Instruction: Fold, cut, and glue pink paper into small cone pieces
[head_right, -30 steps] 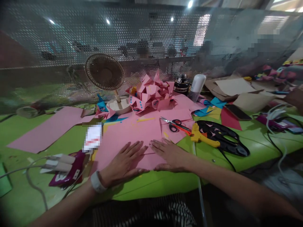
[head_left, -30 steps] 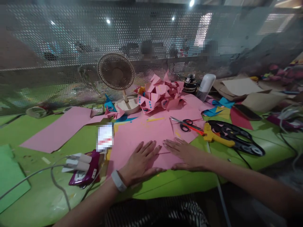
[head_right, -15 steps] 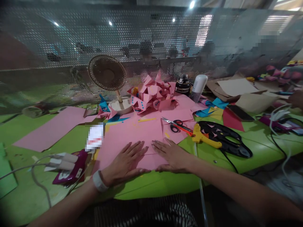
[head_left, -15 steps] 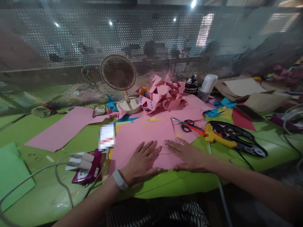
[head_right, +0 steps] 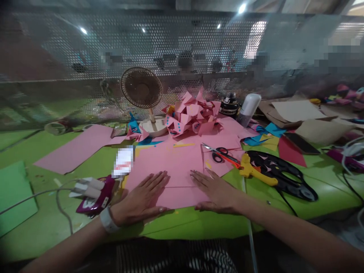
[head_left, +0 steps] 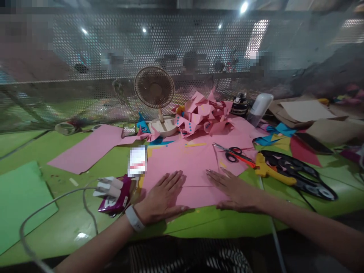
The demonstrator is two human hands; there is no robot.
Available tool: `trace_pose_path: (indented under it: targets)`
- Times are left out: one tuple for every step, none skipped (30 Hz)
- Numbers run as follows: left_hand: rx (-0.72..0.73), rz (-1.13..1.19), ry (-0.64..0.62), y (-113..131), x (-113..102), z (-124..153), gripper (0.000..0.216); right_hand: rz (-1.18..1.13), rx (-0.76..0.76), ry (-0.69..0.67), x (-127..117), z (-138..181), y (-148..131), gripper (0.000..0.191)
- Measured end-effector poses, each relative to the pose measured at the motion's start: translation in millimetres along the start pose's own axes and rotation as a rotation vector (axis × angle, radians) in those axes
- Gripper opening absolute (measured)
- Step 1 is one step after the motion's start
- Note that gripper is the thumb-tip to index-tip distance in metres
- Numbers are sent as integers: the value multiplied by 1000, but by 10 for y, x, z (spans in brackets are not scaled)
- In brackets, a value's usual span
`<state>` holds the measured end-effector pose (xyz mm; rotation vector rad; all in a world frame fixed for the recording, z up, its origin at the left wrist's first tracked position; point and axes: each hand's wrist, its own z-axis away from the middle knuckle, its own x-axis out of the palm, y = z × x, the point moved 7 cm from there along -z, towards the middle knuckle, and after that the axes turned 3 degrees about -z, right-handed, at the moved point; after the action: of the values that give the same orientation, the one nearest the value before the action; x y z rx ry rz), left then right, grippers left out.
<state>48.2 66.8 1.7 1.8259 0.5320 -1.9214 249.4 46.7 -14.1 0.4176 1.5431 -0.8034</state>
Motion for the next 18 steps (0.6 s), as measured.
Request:
trace_pose_path:
  targets:
    - [-3,5,-3,0,1,11,81,13,2,3,-22,-27,-22,85]
    - [-3,8,-2,4,2,16,82,27,5,7,-48,-70,-58,86]
    - [-3,11,3,8,3,18,83,40,4,11,-74,-130,-110,87]
    - [-3,12,10,10,4,17,83,49,-2,13,-95,-205,-180,89]
    - [-2,12,19,11,5,16,83,54,-17,12,-110,-292,-266,91]
    - [-2,10,27,10,7,15,84,54,-40,4,-113,-383,-363,94]
    - [0,7,35,7,9,15,84,50,-69,-5,-108,-472,-464,96]
    - [2,2,38,4,13,16,85,47,-89,-13,-98,-552,-552,97]
    - [5,-3,38,1,17,17,86,43,-97,-19,-82,-617,-621,97]
    - [9,-9,36,-2,21,18,86,39,-103,-23,-64,-664,-672,99]
    - [10,-13,33,-4,25,19,86,37,-102,-24,-45,-690,-700,100]
    - [12,-16,30,-6,28,18,86,35,-97,-22,-27,-695,-707,103]
    - [11,-16,31,-7,27,17,86,35,-90,-20,-9,-679,-693,105]
    - [11,-15,31,-8,26,14,86,37,-78,-18,8,-645,-661,106]
    - [11,-13,33,-7,22,11,86,41,-63,-18,25,-596,-615,106]
    - [11,-11,34,-6,18,8,86,46,-44,-19,42,-533,-557,106]
    - [12,-10,33,-4,12,4,87,54,-22,-19,55,-460,-493,106]
    - [13,-9,29,-2,8,0,86,64,2,-17,65,-380,-428,106]
